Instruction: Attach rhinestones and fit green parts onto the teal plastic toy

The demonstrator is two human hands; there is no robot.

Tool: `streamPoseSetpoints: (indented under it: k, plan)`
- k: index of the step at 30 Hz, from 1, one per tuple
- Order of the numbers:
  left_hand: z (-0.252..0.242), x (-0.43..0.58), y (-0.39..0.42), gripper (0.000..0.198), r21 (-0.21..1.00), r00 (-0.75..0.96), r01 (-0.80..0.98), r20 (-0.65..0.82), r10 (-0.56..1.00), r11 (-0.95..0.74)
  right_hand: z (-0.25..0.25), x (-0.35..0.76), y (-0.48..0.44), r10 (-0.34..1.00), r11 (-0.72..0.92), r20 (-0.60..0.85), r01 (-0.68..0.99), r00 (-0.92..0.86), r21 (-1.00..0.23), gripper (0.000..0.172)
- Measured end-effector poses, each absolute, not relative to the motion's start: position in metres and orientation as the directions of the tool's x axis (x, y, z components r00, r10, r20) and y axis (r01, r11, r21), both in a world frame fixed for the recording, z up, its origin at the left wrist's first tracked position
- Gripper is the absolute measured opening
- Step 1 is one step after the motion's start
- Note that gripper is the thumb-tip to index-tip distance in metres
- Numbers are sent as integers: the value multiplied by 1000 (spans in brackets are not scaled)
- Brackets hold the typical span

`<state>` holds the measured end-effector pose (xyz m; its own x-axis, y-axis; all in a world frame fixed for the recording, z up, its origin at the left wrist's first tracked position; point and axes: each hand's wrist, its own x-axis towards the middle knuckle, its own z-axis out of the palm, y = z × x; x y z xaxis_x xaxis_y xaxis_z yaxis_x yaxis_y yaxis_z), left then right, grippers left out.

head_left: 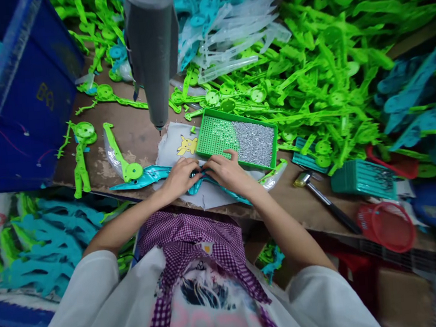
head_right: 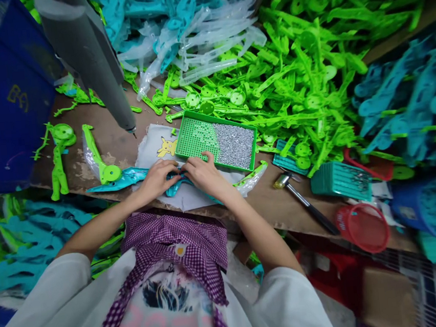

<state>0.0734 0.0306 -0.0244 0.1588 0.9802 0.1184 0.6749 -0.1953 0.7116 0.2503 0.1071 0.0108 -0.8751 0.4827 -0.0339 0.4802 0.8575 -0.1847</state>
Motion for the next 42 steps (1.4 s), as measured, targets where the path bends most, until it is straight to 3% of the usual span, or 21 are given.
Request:
streamPoseSetpoints:
  k: [5, 9, 13, 16, 22, 28, 35, 42]
  plan:
    - [-28, 71, 33, 6, 710, 183, 665, 149, 972, -234, 4, 253, 102, 528, 847, 40, 522, -848, -104, 29]
    - [-26, 71, 33, 6, 679, 204, 692, 139, 969, -243, 17, 242, 97, 469, 882, -16, 468, -883, 52, 34]
    - [-23, 70, 33, 4, 668, 231, 699, 125, 965, -254, 22, 230, 96, 429, 902, -62, 424, -901, 81, 35]
    - [-22, 69, 35, 4, 683, 209, 693, 117, 971, -231, 17, 232, 98, 451, 892, -64, 451, -890, 9, 33]
    - [-21, 71, 43, 16, 723, 180, 669, 69, 981, -174, 7, 251, 103, 627, 728, -52, 608, -777, -317, 26]
    - [-15, 71, 56, 24, 749, 183, 653, -17, 983, -109, 6, 249, 97, 673, 674, -41, 635, -739, -377, 26]
    - [-10, 46, 56, 22, 828, 331, 550, -90, 939, -115, -3, 247, 93, 724, 634, 19, 655, -689, -410, 26]
    - [-9, 46, 46, 15, 767, 316, 605, 13, 949, -212, -7, 247, 92, 729, 644, 62, 653, -682, -397, 25]
